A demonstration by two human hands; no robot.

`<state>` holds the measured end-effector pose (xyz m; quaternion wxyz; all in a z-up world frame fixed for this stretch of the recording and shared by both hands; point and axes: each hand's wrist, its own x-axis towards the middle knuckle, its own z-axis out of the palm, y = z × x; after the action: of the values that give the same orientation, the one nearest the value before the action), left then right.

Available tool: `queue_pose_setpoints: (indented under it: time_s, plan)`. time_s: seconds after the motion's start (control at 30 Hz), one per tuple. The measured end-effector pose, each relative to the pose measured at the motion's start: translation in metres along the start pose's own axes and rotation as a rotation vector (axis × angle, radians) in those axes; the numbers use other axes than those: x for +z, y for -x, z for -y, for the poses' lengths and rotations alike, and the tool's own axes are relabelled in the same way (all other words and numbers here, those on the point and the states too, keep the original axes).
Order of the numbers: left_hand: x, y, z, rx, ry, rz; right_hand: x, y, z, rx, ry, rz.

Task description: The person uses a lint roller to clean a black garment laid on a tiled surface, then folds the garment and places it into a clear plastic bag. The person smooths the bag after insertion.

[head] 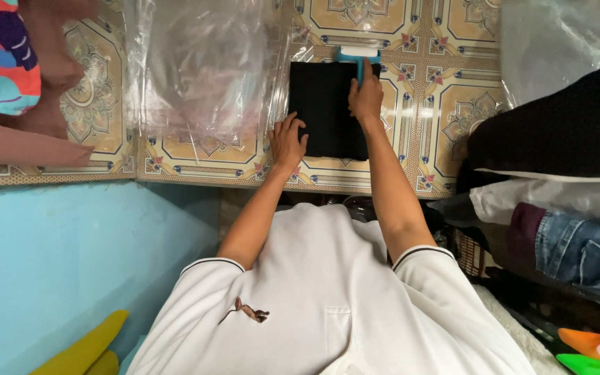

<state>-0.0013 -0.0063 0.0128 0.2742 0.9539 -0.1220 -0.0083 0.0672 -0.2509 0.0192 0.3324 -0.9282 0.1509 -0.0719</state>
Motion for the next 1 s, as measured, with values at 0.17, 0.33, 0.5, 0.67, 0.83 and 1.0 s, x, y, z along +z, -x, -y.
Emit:
queue_pose_setpoints:
  time_s: [0.17, 0.33, 0.5, 0.67, 0.83, 1.0]
  plan:
    - [0.001, 0.004, 0.000, -0.037, -0.001, 0.006, -0.029, 0.091, 0.041, 0.008, 0.124, 0.027]
    - [0.002, 0.002, 0.003, -0.068, 0.006, 0.033, -0.043, 0.179, 0.047, 0.039, 0.257, 0.121]
    - [0.011, 0.004, 0.010, -0.035, -0.006, 0.057, -0.041, 0.115, 0.026, 0.009, 0.296, 0.066]
    - [0.003, 0.007, 0.014, 0.019, 0.070, 0.097, -0.023, 0.045, 0.001, -0.061, 0.194, -0.003]
    - [-0.012, 0.014, 0.012, 0.000, 0.077, 0.188, -0.065, 0.119, 0.034, -0.017, 0.155, 0.070]
    - [-0.019, 0.017, 0.002, -0.020, 0.140, 0.144, -0.127, 0.198, 0.028, 0.210, 0.265, 0.315]
